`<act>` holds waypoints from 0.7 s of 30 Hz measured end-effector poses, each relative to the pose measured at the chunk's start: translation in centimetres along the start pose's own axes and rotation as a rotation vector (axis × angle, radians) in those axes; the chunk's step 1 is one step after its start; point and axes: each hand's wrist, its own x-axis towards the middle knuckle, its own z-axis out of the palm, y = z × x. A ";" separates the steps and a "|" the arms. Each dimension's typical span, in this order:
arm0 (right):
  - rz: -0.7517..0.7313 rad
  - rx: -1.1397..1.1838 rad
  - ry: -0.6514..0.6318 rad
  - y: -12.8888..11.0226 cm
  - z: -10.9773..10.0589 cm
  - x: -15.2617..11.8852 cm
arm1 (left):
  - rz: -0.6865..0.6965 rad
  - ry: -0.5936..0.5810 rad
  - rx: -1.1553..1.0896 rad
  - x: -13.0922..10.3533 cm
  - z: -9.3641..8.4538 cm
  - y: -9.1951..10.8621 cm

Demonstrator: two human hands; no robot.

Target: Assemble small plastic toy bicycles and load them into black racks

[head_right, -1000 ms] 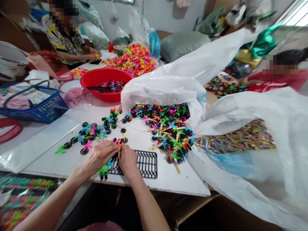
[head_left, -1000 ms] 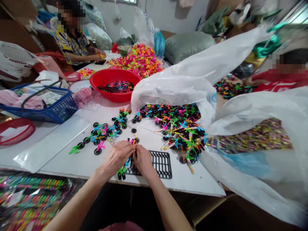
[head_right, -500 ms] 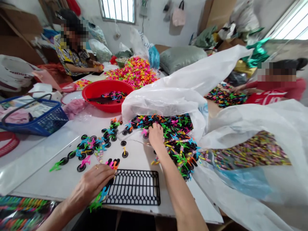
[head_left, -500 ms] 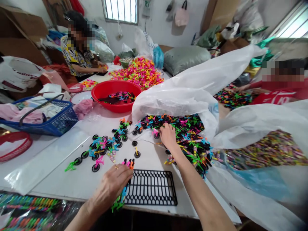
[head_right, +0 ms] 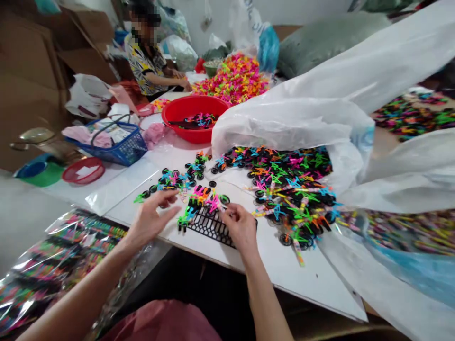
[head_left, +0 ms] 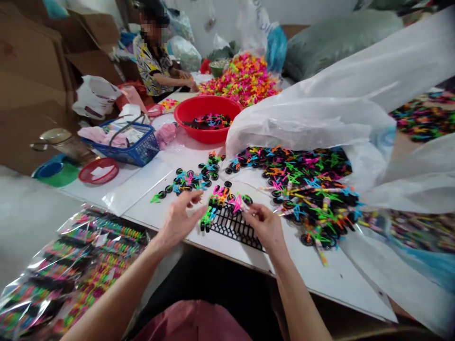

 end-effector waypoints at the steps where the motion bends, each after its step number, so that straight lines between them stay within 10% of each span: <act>1: 0.080 0.144 -0.016 0.0 0.5 -0.8 | -0.040 -0.055 -0.002 -1.2 0.2 0.0; 6: 0.155 0.467 0.090 -1.6 2.7 -3.4 | -0.147 -0.199 -0.027 -4.5 3.0 -0.4; 14: 0.141 0.337 -0.020 0.9 8.2 -6.1 | -0.133 -0.183 -0.018 -5.8 4.1 0.2; 21: -0.168 -0.159 -0.029 2.0 7.9 -6.7 | -0.104 -0.201 -0.037 -6.3 4.2 0.9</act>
